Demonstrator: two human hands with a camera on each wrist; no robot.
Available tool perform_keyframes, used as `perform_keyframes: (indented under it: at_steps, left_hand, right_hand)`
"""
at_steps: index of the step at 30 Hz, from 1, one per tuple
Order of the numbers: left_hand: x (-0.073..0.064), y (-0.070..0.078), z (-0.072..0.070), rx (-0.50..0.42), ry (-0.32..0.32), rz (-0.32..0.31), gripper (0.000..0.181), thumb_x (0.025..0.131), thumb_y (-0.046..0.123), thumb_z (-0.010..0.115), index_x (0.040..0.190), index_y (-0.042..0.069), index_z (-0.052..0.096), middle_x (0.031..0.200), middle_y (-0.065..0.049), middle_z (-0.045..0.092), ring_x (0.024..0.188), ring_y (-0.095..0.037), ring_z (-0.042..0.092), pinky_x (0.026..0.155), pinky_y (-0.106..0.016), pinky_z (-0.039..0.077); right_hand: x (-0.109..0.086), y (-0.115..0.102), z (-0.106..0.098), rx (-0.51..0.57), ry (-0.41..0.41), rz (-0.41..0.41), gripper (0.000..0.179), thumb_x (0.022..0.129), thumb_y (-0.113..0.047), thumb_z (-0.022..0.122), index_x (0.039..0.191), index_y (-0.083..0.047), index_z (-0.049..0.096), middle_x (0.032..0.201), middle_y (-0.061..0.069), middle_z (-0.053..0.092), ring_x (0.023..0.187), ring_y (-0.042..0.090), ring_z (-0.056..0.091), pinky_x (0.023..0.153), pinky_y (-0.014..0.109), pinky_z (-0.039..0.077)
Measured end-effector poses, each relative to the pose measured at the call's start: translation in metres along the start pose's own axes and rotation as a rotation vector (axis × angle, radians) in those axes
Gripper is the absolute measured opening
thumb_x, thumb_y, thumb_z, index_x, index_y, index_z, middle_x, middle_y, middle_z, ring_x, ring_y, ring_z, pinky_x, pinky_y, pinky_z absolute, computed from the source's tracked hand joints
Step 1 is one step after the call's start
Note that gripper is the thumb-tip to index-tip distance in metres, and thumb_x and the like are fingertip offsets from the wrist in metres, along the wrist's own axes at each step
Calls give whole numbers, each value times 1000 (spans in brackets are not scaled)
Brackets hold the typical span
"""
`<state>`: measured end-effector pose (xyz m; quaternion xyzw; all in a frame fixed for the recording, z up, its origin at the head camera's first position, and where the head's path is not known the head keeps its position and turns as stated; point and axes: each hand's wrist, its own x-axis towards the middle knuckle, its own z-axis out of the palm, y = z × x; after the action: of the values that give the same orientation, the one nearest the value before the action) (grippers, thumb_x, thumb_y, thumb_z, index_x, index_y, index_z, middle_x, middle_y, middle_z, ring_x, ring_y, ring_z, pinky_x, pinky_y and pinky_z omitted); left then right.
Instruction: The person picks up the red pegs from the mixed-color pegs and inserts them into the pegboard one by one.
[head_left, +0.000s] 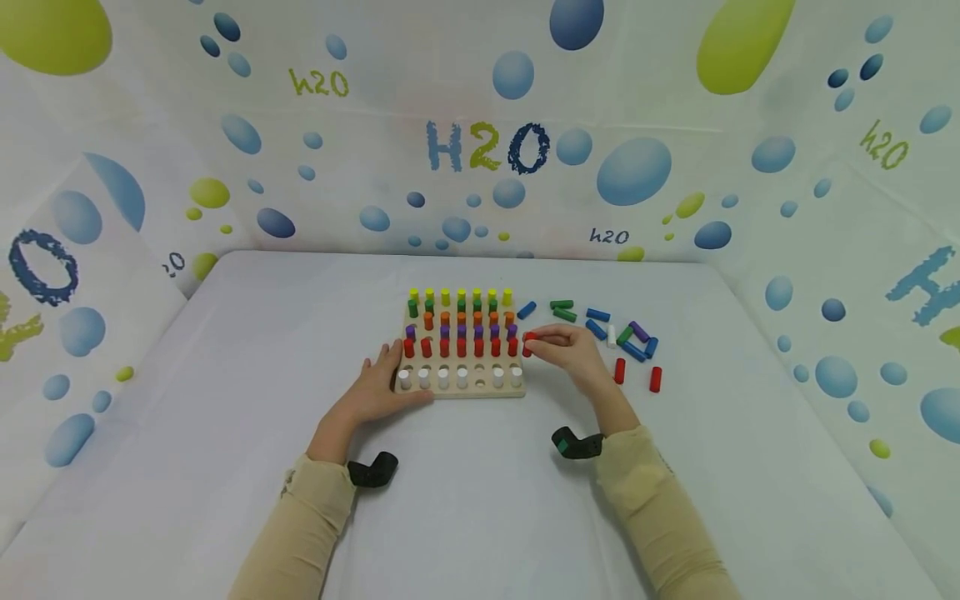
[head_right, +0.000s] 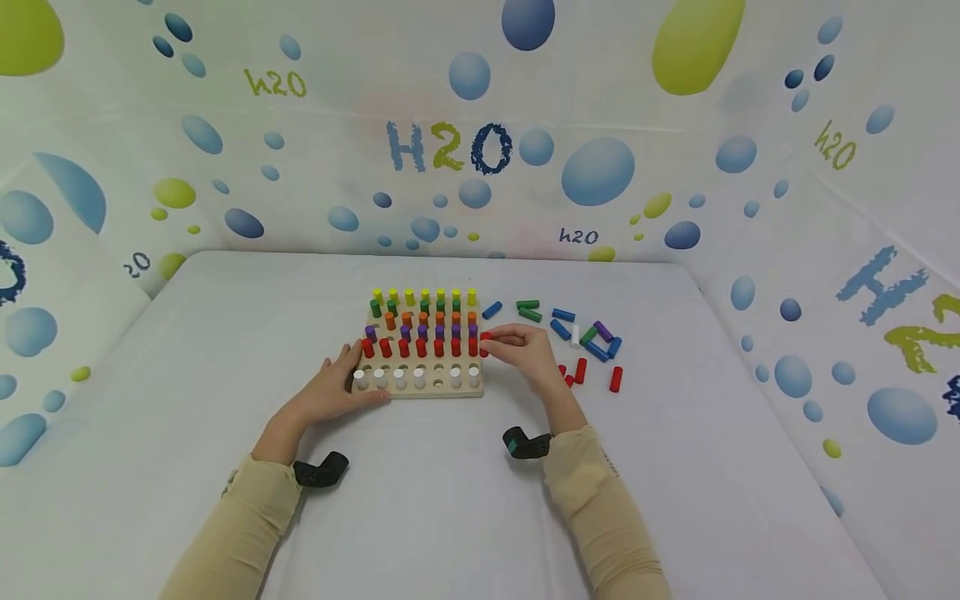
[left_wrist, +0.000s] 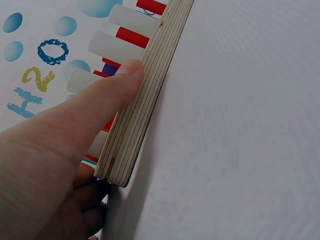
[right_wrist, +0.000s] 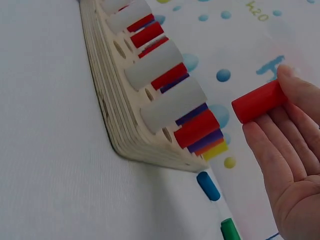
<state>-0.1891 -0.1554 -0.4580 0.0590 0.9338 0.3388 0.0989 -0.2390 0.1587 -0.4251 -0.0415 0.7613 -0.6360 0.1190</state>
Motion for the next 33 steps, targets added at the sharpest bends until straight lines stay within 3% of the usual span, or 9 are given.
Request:
perform_keyframes:
  at_steps: [16, 23, 33]
  left_hand:
    - [-1, 3, 0, -1, 5, 8, 111, 73, 57, 67, 145, -1, 6, 150, -21, 10, 138, -32, 1, 110, -47, -4]
    - [-1, 2, 0, 2, -2, 0, 111, 73, 57, 66, 145, -1, 5, 149, -23, 9, 138, -34, 0, 110, -49, -4]
    - [0, 1, 1, 6, 0, -3, 112, 72, 60, 65, 146, 0, 6, 150, -22, 8, 138, -34, 0, 109, -52, -2]
  right_hand:
    - [11, -17, 49, 10, -68, -12, 29, 82, -16, 69, 106, -2, 62, 100, 9, 67, 89, 17, 63, 83, 28, 51]
    - [15, -22, 76, 56, -119, -62, 24, 81, -12, 70, 100, 0, 65, 92, 9, 68, 85, 19, 64, 80, 37, 52]
    - [21, -25, 104, 7, -155, -55, 26, 79, -19, 73, 99, -5, 67, 92, 6, 69, 87, 15, 63, 74, 27, 52]
